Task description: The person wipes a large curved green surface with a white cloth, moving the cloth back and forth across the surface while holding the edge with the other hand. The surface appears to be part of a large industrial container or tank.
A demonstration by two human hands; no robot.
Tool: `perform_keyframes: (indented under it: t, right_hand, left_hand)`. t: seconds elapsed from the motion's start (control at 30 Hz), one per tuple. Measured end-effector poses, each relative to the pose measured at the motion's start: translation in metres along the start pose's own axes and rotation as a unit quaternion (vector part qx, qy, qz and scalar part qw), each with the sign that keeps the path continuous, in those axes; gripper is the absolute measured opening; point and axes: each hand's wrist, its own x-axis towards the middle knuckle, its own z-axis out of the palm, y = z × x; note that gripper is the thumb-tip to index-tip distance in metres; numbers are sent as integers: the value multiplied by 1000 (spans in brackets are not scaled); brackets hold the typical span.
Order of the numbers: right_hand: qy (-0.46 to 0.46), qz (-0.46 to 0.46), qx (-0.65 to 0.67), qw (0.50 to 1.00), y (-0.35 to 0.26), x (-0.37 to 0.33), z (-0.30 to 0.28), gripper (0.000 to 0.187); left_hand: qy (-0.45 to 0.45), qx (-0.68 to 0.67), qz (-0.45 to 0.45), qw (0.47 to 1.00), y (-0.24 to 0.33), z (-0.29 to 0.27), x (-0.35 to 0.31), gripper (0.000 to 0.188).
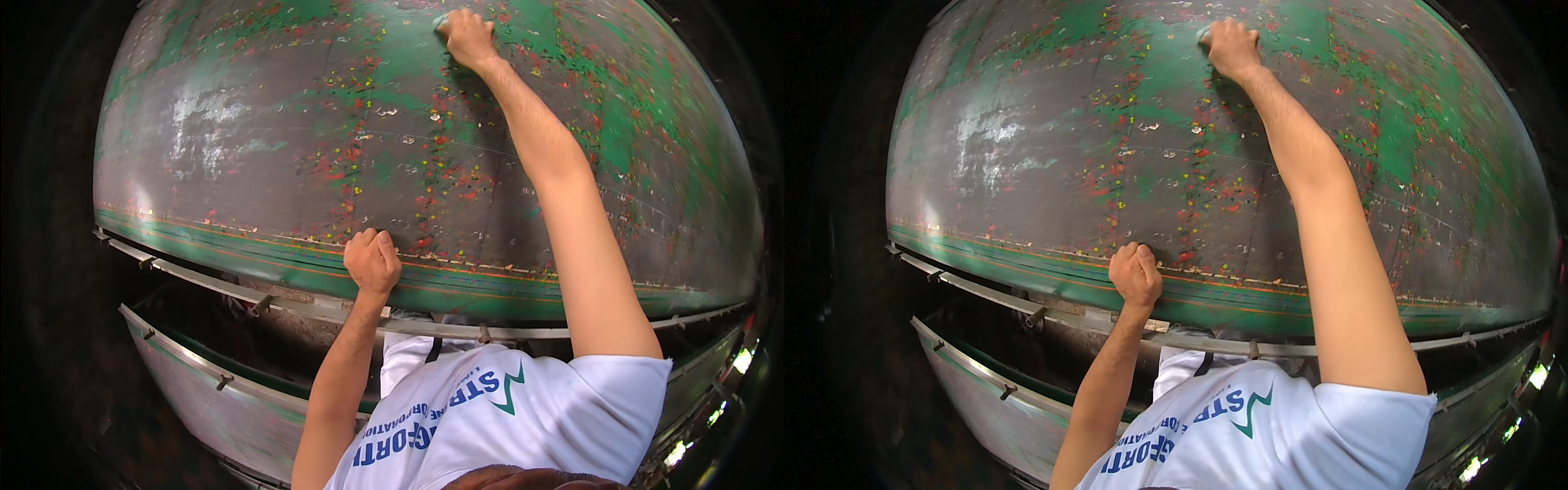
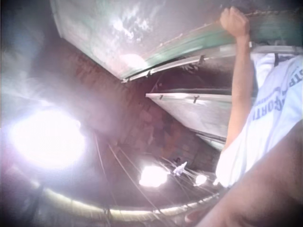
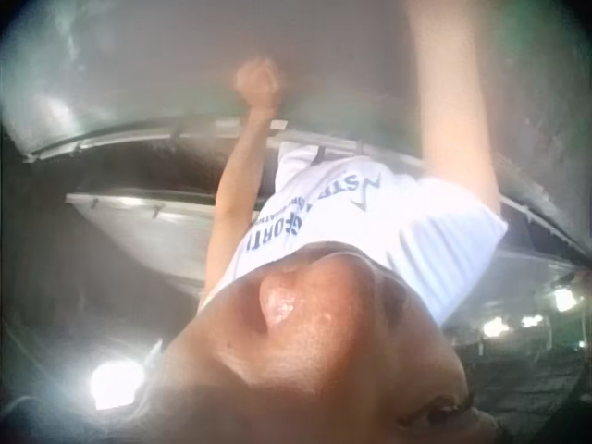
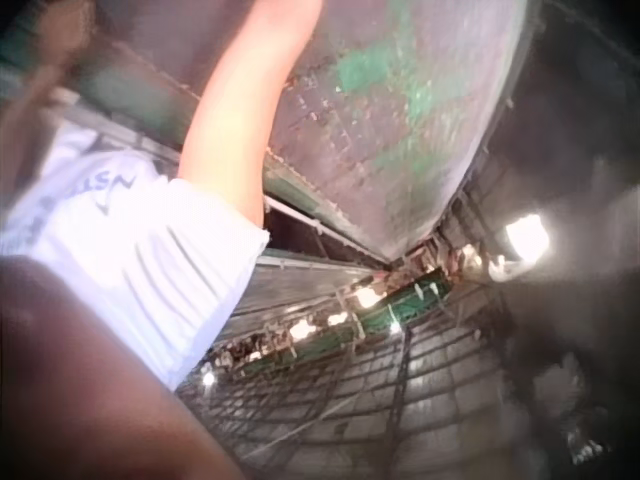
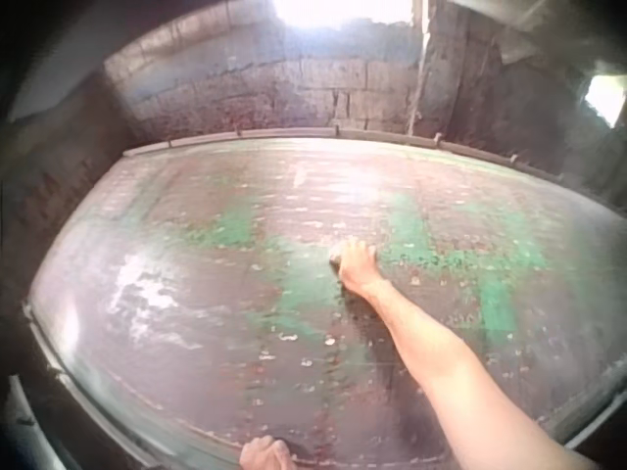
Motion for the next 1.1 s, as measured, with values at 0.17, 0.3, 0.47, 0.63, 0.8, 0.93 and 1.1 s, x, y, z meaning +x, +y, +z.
perform_keyframes:
  t: [0.17, 0.3, 0.47, 0.63, 0.8, 0.93, 1.1]
  right_hand:
    - [-71, -208, 45, 974, -91, -130, -92, 23]
    - [-267, -298, 103, 910, -163, -265, -165, 19]
    - [-267, -354, 97, 891, -134, -261, -162, 19]
    - [-112, -200, -94, 969, -20, -66, -91, 37]
    - [34, 94, -13, 995, 9, 35, -19, 31]
    - [-29, 3, -37, 999, -40, -29, -31, 30]
    - [-60, -183, 89, 977, -126, -229, -138, 17]
  left_hand:
    - [18, -95, -13, 995, -8, -1, -5, 38]
    - [17, -131, -9, 991, -12, -2, -8, 35]
    - [7, -129, 17, 992, -12, -3, -4, 33]
    - [-15, -58, 31, 998, -7, -6, -1, 36]
    - [-21, -16, 44, 999, -6, -3, -2, 37]
    - [-31, -4, 39, 999, -7, 0, -3, 38]
    - [-30, 20, 31, 999, -4, 0, -2, 41]
